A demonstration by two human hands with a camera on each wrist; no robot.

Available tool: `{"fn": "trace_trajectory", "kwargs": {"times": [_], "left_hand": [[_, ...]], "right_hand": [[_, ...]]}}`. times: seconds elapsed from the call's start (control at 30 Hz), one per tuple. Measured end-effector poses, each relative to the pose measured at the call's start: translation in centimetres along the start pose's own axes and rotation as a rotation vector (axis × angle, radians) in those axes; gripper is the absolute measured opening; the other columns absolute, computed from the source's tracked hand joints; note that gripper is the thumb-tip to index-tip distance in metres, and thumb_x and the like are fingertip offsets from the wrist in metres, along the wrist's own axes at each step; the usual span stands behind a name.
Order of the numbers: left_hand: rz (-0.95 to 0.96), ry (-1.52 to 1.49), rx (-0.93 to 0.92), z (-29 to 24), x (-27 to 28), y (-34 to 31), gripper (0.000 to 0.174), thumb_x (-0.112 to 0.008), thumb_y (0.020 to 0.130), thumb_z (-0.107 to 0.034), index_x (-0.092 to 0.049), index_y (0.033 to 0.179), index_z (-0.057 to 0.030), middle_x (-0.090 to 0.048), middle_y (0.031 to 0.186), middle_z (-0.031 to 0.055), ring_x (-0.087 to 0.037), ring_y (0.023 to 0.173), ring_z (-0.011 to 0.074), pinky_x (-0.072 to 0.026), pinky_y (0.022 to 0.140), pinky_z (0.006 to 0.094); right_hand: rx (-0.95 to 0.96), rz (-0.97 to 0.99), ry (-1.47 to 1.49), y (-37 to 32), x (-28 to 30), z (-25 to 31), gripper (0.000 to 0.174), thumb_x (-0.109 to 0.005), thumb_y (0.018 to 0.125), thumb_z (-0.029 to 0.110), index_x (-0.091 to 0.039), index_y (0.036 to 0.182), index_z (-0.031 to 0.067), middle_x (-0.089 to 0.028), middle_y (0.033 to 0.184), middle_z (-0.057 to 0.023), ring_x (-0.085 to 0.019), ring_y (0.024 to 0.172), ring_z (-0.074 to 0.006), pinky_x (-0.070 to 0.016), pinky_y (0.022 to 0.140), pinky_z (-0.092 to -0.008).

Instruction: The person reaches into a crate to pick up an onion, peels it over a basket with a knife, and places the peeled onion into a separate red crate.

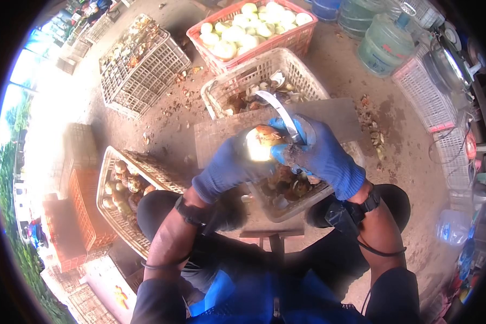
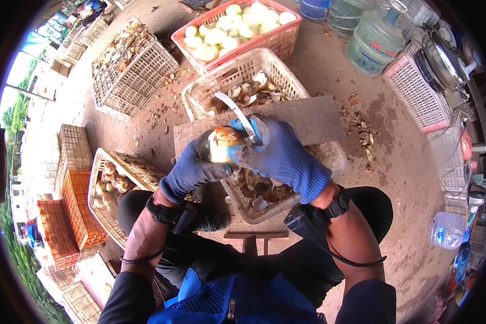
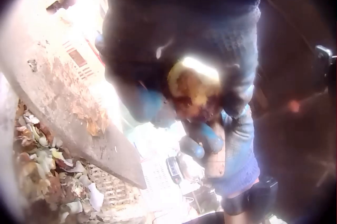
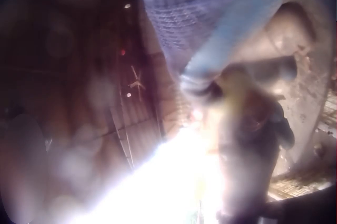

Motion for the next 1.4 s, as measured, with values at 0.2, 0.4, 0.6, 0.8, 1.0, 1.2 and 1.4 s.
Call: {"fn": "trace_trajectory", "kwargs": {"times": [0.2, 0.4, 0.6, 0.8, 1.0, 1.2, 1.4], "left_hand": [[-0.133, 0.005, -0.183, 0.5, -0.1, -0.1, 0.055, -0.081, 0.074, -0.010, -0.058, 0.123, -0.0015, -0.067, 0.107, 0.0032, -0.060, 0.094, 0.0095, -0.0517, 0.084, 0.0291], [-0.148, 0.252, -0.179, 0.8, 0.9, 0.3, 0.061, -0.083, 0.071, -0.014, -0.056, 0.125, -0.0012, -0.067, 0.105, 0.0051, -0.060, 0.094, 0.0107, -0.0516, 0.085, 0.0296], [-0.054, 0.502, 0.045, -0.4, 0.8, -0.2, 0.058, -0.084, 0.069, -0.015, -0.058, 0.119, -0.0011, -0.066, 0.100, 0.0045, -0.058, 0.091, 0.0095, -0.0509, 0.083, 0.0288], [-0.081, 0.555, 0.096, -0.7, -0.1, -0.3, 0.052, -0.081, 0.068, -0.014, -0.060, 0.113, -0.0011, -0.066, 0.091, 0.0037, -0.059, 0.084, 0.0092, -0.0517, 0.077, 0.0286], [-0.046, 0.496, 0.081, 0.6, 0.2, -0.3, 0.053, -0.081, 0.067, -0.013, -0.060, 0.114, -0.0006, -0.066, 0.091, 0.0039, -0.059, 0.083, 0.0094, -0.0516, 0.077, 0.0287], [0.003, 0.506, 0.048, 1.3, 0.1, -0.4, 0.061, -0.081, 0.066, -0.013, -0.058, 0.121, -0.0003, -0.066, 0.099, 0.0058, -0.060, 0.090, 0.0116, -0.0509, 0.082, 0.0294], [0.014, 0.407, -0.023, 1.1, 0.2, -0.2, 0.071, -0.082, 0.066, -0.014, -0.053, 0.129, -0.0008, -0.065, 0.110, 0.0080, -0.061, 0.100, 0.0147, -0.0508, 0.088, 0.0308]], "right_hand": [[-0.077, 0.002, 0.023, -0.2, -0.5, -0.3, 0.042, -0.079, 0.078, 0.019, -0.064, 0.111, -0.0012, -0.072, 0.094, -0.0141, -0.069, 0.083, -0.0201, -0.0548, 0.078, -0.0352], [0.240, -0.074, -0.277, 0.1, -0.8, -0.1, 0.042, -0.079, 0.075, 0.022, -0.064, 0.108, 0.0014, -0.068, 0.093, -0.0214, -0.068, 0.085, -0.0376, -0.0548, 0.076, -0.0401], [0.268, 0.040, -0.575, -0.4, -1.1, 0.0, 0.042, -0.079, 0.071, 0.023, -0.064, 0.104, 0.0022, -0.066, 0.090, -0.0216, -0.064, 0.085, -0.0420, -0.0528, 0.076, -0.0469], [0.185, 0.070, -0.516, -0.7, -1.4, -0.7, 0.039, -0.079, 0.070, 0.022, -0.063, 0.100, 0.0013, -0.065, 0.089, -0.0225, -0.064, 0.083, -0.0420, -0.0526, 0.075, -0.0472], [0.225, 0.034, -0.496, -1.0, -1.4, -1.0, 0.036, -0.078, 0.070, 0.020, -0.063, 0.096, 0.0001, -0.065, 0.084, -0.0228, -0.065, 0.082, -0.0416, -0.0527, 0.075, -0.0466], [0.110, -0.023, -0.382, -0.8, -1.2, -2.6, 0.031, -0.076, 0.071, 0.018, -0.065, 0.092, -0.0008, -0.066, 0.084, -0.0240, -0.065, 0.080, -0.0419, -0.0532, 0.075, -0.0444], [0.059, -0.076, -0.136, -0.5, -0.8, -3.2, 0.027, -0.075, 0.076, 0.014, -0.067, 0.097, -0.0010, -0.069, 0.082, -0.0192, -0.070, 0.074, -0.0264, -0.0545, 0.068, -0.0367]]}}
Point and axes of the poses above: each hand's wrist, its own y-axis towards the middle knuckle, its own x-axis out of the back of the hand, z = x × y, the point moved 3 cm from there along y, towards the middle knuckle
